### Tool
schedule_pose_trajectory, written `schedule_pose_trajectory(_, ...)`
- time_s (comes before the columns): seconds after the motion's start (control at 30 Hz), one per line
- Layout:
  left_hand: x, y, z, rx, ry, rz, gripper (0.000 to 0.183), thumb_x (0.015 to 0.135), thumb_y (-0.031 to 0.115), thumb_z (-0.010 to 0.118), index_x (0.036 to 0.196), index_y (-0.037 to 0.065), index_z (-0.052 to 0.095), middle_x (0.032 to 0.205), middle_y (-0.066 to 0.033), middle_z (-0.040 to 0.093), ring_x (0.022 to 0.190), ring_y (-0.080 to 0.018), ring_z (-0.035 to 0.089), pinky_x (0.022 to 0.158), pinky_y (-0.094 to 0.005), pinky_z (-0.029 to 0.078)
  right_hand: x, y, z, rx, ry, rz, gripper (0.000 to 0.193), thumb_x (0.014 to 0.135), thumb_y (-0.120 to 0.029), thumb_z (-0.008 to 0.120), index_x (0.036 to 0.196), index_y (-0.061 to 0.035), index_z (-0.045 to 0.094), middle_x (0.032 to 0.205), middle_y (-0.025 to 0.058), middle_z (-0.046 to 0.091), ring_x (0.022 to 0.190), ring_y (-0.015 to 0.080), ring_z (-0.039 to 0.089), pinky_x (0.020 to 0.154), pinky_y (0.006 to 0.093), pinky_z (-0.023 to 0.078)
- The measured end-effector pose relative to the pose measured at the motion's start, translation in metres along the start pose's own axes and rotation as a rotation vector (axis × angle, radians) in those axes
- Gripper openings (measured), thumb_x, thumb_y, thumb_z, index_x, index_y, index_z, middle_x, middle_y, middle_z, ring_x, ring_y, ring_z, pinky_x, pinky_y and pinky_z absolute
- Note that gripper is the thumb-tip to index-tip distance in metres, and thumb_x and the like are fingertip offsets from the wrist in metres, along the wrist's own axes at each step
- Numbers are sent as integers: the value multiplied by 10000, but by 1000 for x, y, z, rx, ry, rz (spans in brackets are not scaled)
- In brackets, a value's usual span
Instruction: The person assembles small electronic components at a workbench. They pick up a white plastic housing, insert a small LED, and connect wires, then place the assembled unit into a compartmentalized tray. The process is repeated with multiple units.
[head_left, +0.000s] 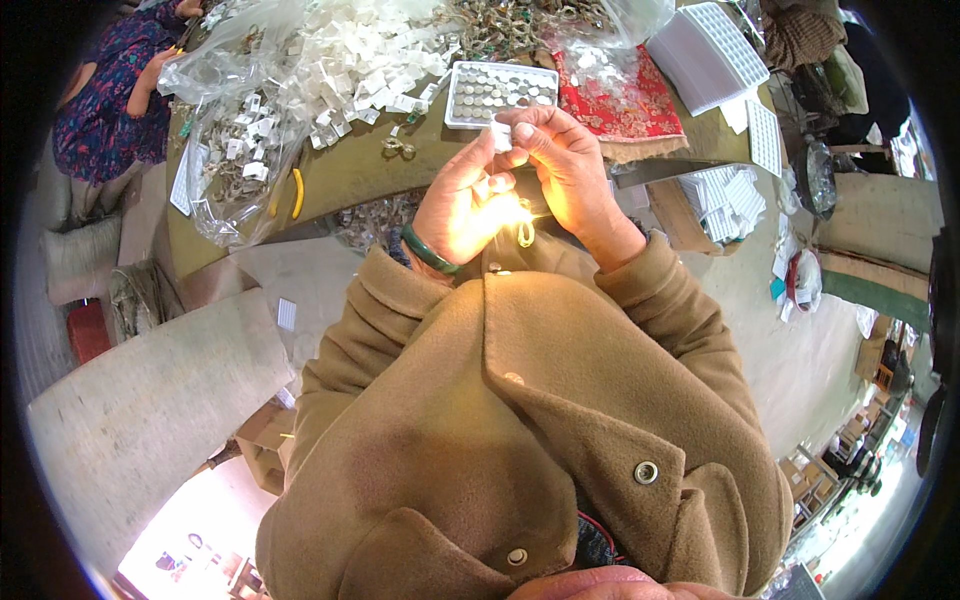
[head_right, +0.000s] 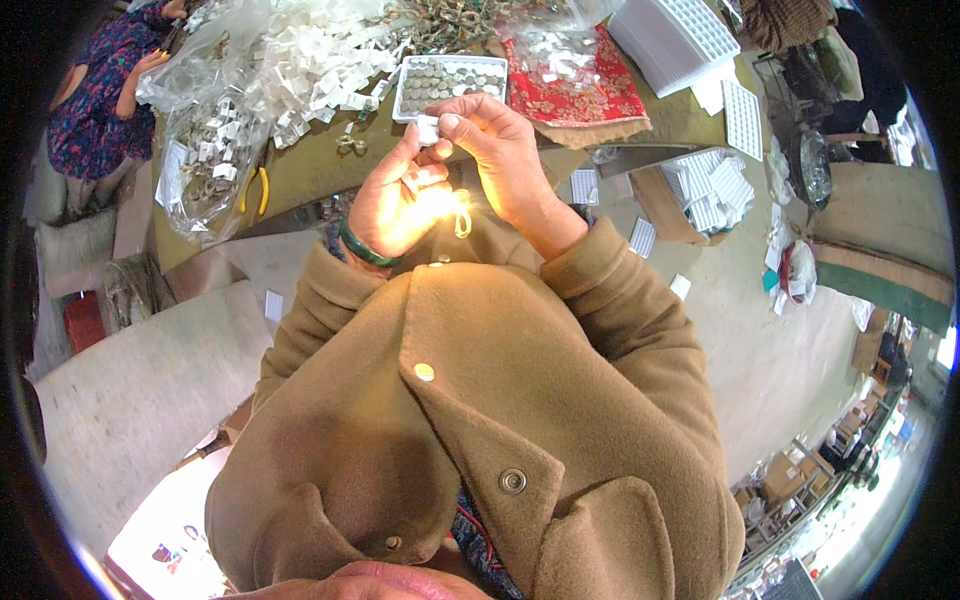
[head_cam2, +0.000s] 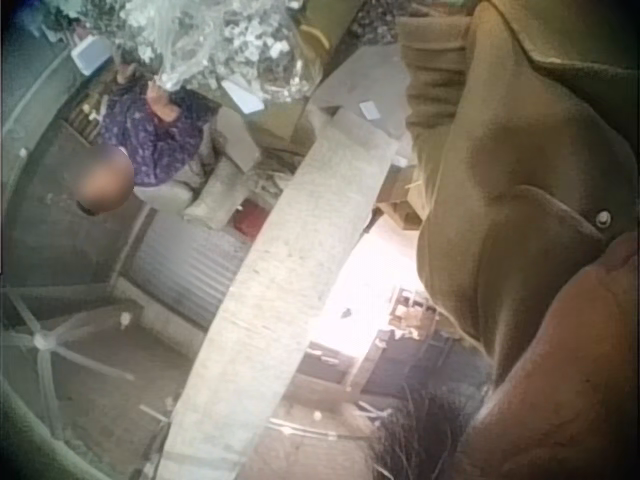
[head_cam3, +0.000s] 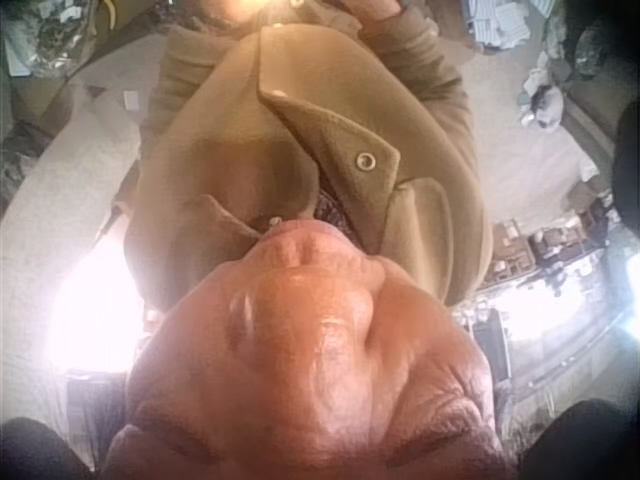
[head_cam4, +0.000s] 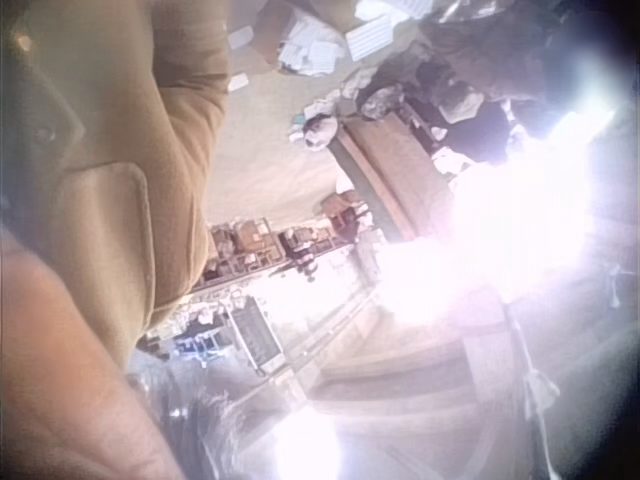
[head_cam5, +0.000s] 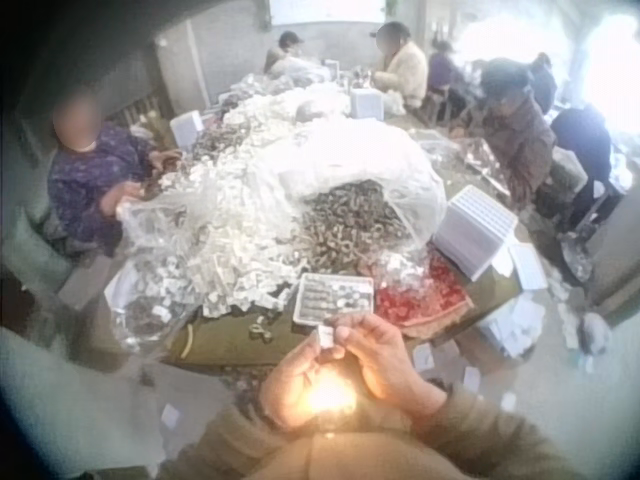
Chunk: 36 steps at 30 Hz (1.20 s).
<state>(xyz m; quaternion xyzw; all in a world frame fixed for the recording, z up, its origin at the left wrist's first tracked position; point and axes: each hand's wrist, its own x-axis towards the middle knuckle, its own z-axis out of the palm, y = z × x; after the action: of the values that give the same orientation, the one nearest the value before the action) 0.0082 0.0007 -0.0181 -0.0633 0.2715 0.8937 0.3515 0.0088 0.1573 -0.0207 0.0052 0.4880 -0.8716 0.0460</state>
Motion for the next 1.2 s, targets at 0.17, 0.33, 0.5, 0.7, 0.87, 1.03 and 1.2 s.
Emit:
schedule_pose_trajectory(0.17,2,-4,-3,-17,32,-38,319,965,370,584,1160,119,590,945,30,589,701,-32,448,634,-199,430,-1,3,-2,-78,-47,-51,139,947,-118,615,1034,-9,614,1087,63,648,911,102,603,818,269,509)
schedule_pose_trajectory(0.33,2,1,-3,-56,-1,16,275,964,358,588,1092,115,595,912,23,605,649,-32,448,575,-206,436,-2,9,2,-333,23,-219,85,951,-46,576,1015,4,599,1057,37,638,940,85,569,861,242,467)
schedule_pose_trajectory(0.5,2,0,0,5,77,61,216,974,311,581,1053,111,595,903,10,619,646,-30,455,527,-196,403,-3,-1,4,-394,-31,-221,52,955,-9,543,987,3,582,1058,57,644,969,99,574,859,255,479)
schedule_pose_trajectory(0.7,3,0,-2,55,64,53,229,975,318,573,1020,94,586,900,-7,594,609,-39,454,549,-228,473,1,-20,-2,-872,-110,-281,94,909,42,547,998,16,556,936,49,621,869,93,580,761,239,481)
schedule_pose_trajectory(0.87,4,-1,-2,29,50,20,223,976,310,573,1031,94,587,887,9,572,597,-24,438,508,-187,416,1,-16,-1,-718,-89,-295,112,884,34,576,992,5,567,860,69,623,806,118,623,709,261,502)
schedule_pose_trajectory(1.03,3,-1,6,63,118,1,210,972,307,583,1012,100,576,869,3,569,590,-16,425,494,-171,378,6,-16,-1,-577,-74,-287,85,916,-39,595,983,9,616,916,68,668,848,106,619,754,255,507)
schedule_pose_trajectory(1.2,2,3,9,53,135,22,220,965,298,597,1016,85,573,880,-16,584,580,-24,425,493,-195,402,9,-15,-6,-228,18,-205,80,938,-66,602,976,2,618,953,63,679,904,120,632,837,270,507)
